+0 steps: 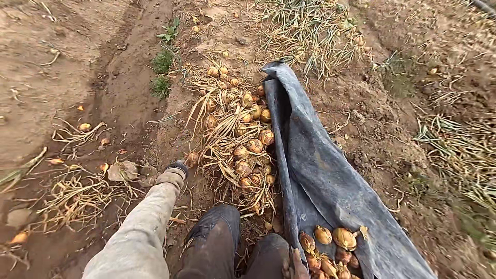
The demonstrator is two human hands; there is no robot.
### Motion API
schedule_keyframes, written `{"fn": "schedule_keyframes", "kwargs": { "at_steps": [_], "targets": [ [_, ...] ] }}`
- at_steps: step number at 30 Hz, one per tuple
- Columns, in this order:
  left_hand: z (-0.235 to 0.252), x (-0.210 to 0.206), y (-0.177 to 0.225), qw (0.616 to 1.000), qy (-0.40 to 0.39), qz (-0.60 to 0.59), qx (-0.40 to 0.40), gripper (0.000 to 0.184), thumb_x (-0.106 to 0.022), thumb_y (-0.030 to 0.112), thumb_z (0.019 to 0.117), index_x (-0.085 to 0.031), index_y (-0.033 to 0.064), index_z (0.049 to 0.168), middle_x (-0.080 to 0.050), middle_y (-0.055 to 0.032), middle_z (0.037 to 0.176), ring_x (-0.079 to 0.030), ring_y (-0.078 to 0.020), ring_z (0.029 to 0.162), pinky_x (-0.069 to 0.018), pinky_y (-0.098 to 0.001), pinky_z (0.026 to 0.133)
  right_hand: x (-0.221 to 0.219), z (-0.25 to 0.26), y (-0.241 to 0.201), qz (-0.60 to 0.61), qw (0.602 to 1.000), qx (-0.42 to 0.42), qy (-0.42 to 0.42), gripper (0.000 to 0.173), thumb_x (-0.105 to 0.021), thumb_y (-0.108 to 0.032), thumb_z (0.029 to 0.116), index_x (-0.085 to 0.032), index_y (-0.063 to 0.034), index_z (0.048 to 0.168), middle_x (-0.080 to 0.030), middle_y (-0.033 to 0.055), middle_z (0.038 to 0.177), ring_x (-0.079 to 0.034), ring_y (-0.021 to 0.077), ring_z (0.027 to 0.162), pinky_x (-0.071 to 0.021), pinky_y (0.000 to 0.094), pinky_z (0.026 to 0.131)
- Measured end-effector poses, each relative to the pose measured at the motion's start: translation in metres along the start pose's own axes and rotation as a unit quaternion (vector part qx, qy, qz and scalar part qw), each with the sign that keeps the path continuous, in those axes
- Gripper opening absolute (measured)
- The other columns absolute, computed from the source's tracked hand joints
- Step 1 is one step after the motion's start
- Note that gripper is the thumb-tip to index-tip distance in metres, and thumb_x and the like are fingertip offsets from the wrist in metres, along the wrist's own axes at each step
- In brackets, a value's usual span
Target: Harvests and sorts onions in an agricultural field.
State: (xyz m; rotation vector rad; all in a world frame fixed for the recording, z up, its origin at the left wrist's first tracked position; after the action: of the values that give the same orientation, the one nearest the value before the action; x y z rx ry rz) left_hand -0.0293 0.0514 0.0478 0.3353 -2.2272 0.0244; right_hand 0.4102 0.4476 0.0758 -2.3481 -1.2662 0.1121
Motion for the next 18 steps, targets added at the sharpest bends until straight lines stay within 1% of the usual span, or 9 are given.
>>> {"fn": "schedule_keyframes", "kwargs": {
  "at_steps": [2,4,6,9,11,13,15,17,18],
  "targets": [
    [0.013,-0.013,-0.003,1.0,0.022,-0.011,-0.011,0.054,-0.067,0.043,0.0956,-0.061,0.0103,0.138,-0.064,-0.0201,0.135,-0.06,-0.0381,0.129,-0.045,-0.0631,0.108,0.001,0.0,-0.001,-0.003,1.0,-0.01,0.007,0.069,-0.014,-0.059,0.1084,-0.05,-0.0101,0.075,-0.043,-0.0002,0.049,-0.039,0.0112,0.036,-0.0367,0.0275,0.035],
    [0.015,-0.016,0.006,0.998,0.039,-0.048,0.001,0.077,-0.077,0.047,0.0874,-0.051,0.0089,0.149,-0.06,-0.0224,0.141,-0.057,-0.0396,0.132,-0.0434,-0.0628,0.11,0.0,0.002,-0.003,-0.008,1.0,-0.016,0.011,0.07,-0.015,-0.06,0.1081,-0.05,-0.0095,0.074,-0.043,0.0007,0.049,-0.038,0.0119,0.035,-0.0362,0.028,0.035],
    [0.008,-0.019,0.019,0.996,0.027,-0.077,0.037,0.078,-0.073,0.046,0.0906,-0.045,0.0047,0.151,-0.057,-0.0247,0.144,-0.056,-0.0403,0.134,-0.0427,-0.0616,0.111,0.001,0.005,-0.003,-0.012,1.0,-0.017,0.017,0.071,-0.017,-0.06,0.1077,-0.05,-0.009,0.072,-0.042,0.0014,0.048,-0.037,0.0123,0.034,-0.0352,0.0284,0.033],
    [0.008,-0.022,0.027,0.992,0.037,-0.093,0.08,0.059,-0.06,0.041,0.1007,-0.052,0.0036,0.146,-0.057,-0.0246,0.143,-0.056,-0.0401,0.133,-0.0429,-0.0614,0.11,-0.001,0.009,-0.005,-0.037,0.999,-0.011,0.017,0.07,-0.019,-0.06,0.1077,-0.051,-0.0084,0.074,-0.042,0.0012,0.048,-0.036,0.0129,0.035,-0.0358,0.0299,0.034],
    [0.004,-0.023,0.027,0.992,0.074,-0.093,0.039,0.046,-0.051,0.039,0.1058,-0.061,0.0077,0.138,-0.062,-0.0242,0.137,-0.059,-0.0433,0.128,-0.0446,-0.0675,0.105,-0.002,0.005,-0.01,-0.099,0.995,0.003,0.006,0.066,-0.022,-0.057,0.1093,-0.055,-0.0066,0.082,-0.044,0.0015,0.054,-0.041,0.0142,0.039,-0.0405,0.0323,0.04],
    [-0.03,-0.012,0.035,0.989,0.088,-0.108,-0.046,0.051,-0.041,0.046,0.1091,-0.063,0.0097,0.138,-0.064,-0.0243,0.135,-0.06,-0.0452,0.126,-0.0429,-0.071,0.104,-0.009,0.001,-0.019,-0.171,0.985,0.024,-0.015,0.061,-0.027,-0.054,0.1098,-0.059,-0.0045,0.097,-0.047,0.0038,0.061,-0.046,0.0169,0.046,-0.0461,0.0364,0.047],
    [-0.085,0.0,0.038,0.976,0.1,-0.147,-0.125,0.055,-0.041,0.054,0.1079,-0.069,0.0116,0.129,-0.07,-0.0238,0.122,-0.066,-0.0456,0.115,-0.0455,-0.0728,0.098,-0.024,-0.007,-0.027,-0.23,0.971,0.041,-0.045,0.06,-0.03,-0.056,0.109,-0.06,-0.0051,0.115,-0.053,0.0069,0.073,-0.052,0.0201,0.055,-0.0507,0.0409,0.055],
    [-0.146,0.007,0.04,0.959,0.102,-0.189,-0.186,0.048,-0.044,0.048,0.1089,-0.074,0.0113,0.115,-0.073,-0.0205,0.106,-0.069,-0.0409,0.1,-0.049,-0.0687,0.09,-0.044,-0.02,-0.039,-0.27,0.957,0.072,-0.079,0.062,-0.033,-0.057,0.1082,-0.058,-0.0046,0.128,-0.059,0.0117,0.086,-0.057,0.0238,0.065,-0.0537,0.0452,0.065],
    [-0.175,0.009,0.044,0.951,0.095,-0.201,-0.216,0.043,-0.046,0.042,0.1097,-0.075,0.0105,0.112,-0.073,-0.0187,0.102,-0.069,-0.0376,0.096,-0.0503,-0.0652,0.089,-0.055,-0.026,-0.044,-0.284,0.949,0.094,-0.094,0.063,-0.033,-0.058,0.1075,-0.058,-0.0046,0.129,-0.061,0.0125,0.089,-0.059,0.0245,0.068,-0.0546,0.046,0.067]
  ]
}}
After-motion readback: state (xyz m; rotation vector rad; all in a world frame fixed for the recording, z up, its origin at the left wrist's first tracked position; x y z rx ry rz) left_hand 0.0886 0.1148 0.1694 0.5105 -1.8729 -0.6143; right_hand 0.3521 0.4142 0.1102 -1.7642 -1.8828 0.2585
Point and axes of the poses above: each hand's wrist, its own z-axis towards the middle knuckle, its own x-axis out of the back of the hand, y = z × x, the point moved 9 cm from there along z, towards the middle knuckle
